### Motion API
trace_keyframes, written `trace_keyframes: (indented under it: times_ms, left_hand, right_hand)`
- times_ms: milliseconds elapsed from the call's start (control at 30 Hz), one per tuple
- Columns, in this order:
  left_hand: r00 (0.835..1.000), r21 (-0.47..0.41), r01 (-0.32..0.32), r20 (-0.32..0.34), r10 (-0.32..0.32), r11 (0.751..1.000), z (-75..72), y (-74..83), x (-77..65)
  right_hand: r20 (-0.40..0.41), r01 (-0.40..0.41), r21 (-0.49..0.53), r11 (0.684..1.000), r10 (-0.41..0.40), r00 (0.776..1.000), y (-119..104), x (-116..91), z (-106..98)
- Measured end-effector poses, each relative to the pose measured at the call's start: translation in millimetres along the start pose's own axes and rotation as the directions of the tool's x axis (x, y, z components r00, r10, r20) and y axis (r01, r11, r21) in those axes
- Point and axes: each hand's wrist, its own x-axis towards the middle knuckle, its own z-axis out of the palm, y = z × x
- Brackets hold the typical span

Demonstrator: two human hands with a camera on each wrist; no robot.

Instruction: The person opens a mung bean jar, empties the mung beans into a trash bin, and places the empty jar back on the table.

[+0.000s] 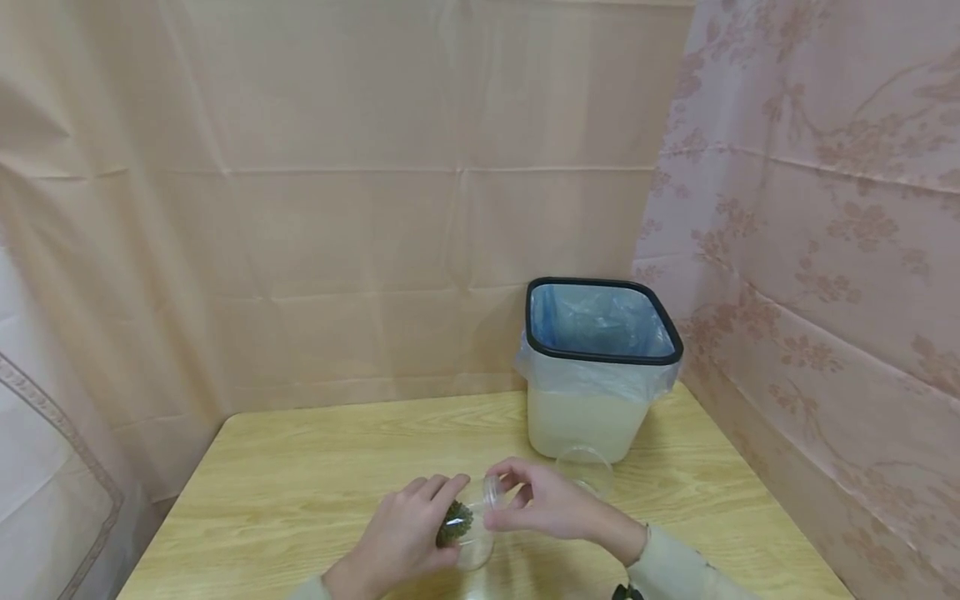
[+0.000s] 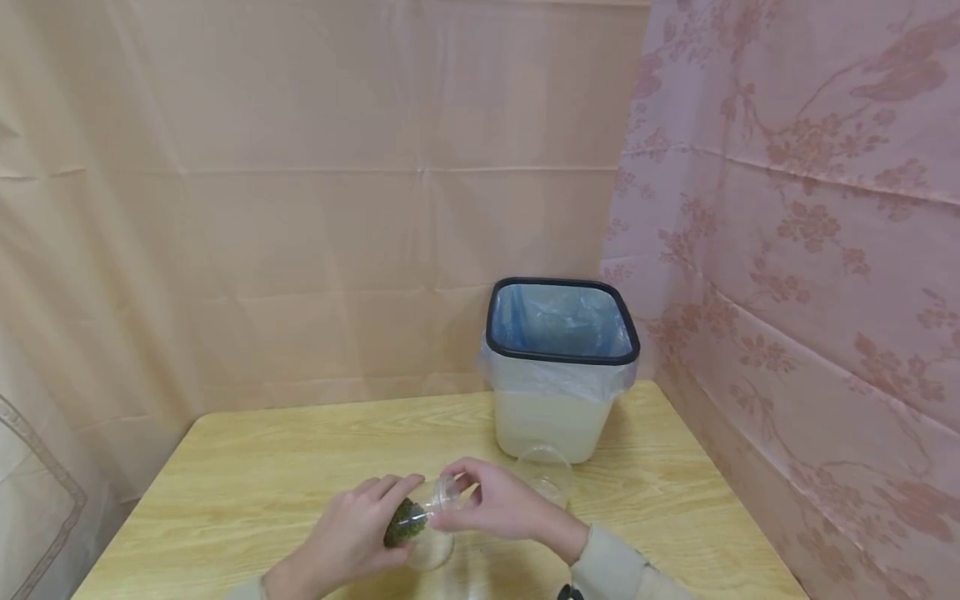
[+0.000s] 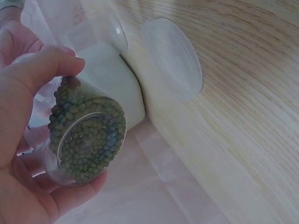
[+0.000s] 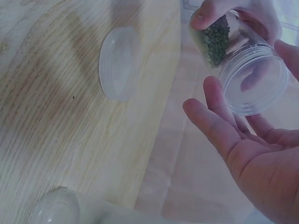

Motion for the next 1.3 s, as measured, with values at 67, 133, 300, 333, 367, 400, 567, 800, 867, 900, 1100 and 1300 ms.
trace_keyframes:
  times_ms: [67, 133, 300, 333, 367, 400, 567, 800, 867, 900, 1100, 1300]
  left_hand:
    - [1.0, -0.004, 0.0, 0.004, 0.0, 1.0, -0.3, -0.2, 0.9]
    - [1.0, -0.008, -0.002, 0.008, 0.002, 1.0, -0.2, -0.2, 1.3]
    - [1.0, 0.004, -0.01, 0.022, 0.01, 1.0, 0.4, -0.8, 0.0]
    - [1.0, 0.007, -0.01, 0.026, 0.01, 1.0, 0.2, -1.0, -0.4]
    - [1.0, 0.007, -0.01, 0.03, 0.01, 1.0, -0.2, -1.2, -0.9]
    - [0.999, 0.008, -0.009, 0.034, 0.009, 1.0, -0.7, -1.4, -1.3]
    - [0.998, 0.013, -0.002, 0.058, 0.001, 1.0, -3.9, -1.8, -1.2]
    - [0.998, 0.032, -0.002, 0.063, 0.0, 0.999, -5.8, -0.4, 1.6]
    - [0.998, 0.032, -0.002, 0.059, 0.0, 0.999, -5.6, -0.1, 1.4]
    - [0.998, 0.031, -0.002, 0.057, 0.0, 1.0, -5.5, 0.1, 1.4]
    - [0.999, 0.015, 0.007, 0.05, -0.008, 1.0, -5.9, 0.8, 0.9]
    - [0.999, 0.006, 0.012, 0.044, -0.013, 1.0, -7.0, 0.9, 0.4]
  right_hand:
    - [0.004, 0.024, -0.014, 1.0, -0.024, 1.0, 0.2, 0.4, -0.9]
    - [0.012, 0.057, -0.036, 0.998, -0.057, 0.998, 0.8, 0.6, -1.8]
    - [0.04, 0.18, -0.102, 0.978, -0.177, 0.983, 6.5, 0.5, 0.0]
    - [0.049, 0.201, -0.112, 0.973, -0.197, 0.979, 7.5, 0.7, 0.8]
    - [0.057, 0.211, -0.118, 0.97, -0.206, 0.977, 8.1, 1.0, 1.6]
    - [0.065, 0.22, -0.118, 0.968, -0.214, 0.975, 8.3, 1.2, 2.3]
    - [0.069, 0.134, -0.086, 0.987, -0.128, 0.989, 5.9, 1.0, 3.1]
    - [0.067, 0.019, -0.089, 0.996, -0.013, 0.998, 0.8, 0.5, 0.1]
    - [0.057, 0.022, -0.093, 0.995, -0.017, 0.998, 0.9, 1.4, 0.5]
    - [0.05, 0.025, -0.097, 0.995, -0.02, 0.999, 1.3, 1.9, 0.8]
    - [0.023, 0.03, -0.1, 0.995, -0.028, 0.999, 1.5, 3.0, 0.7]
    - [0.034, 0.047, -0.075, 0.996, -0.045, 0.998, -0.3, 1.1, -0.6]
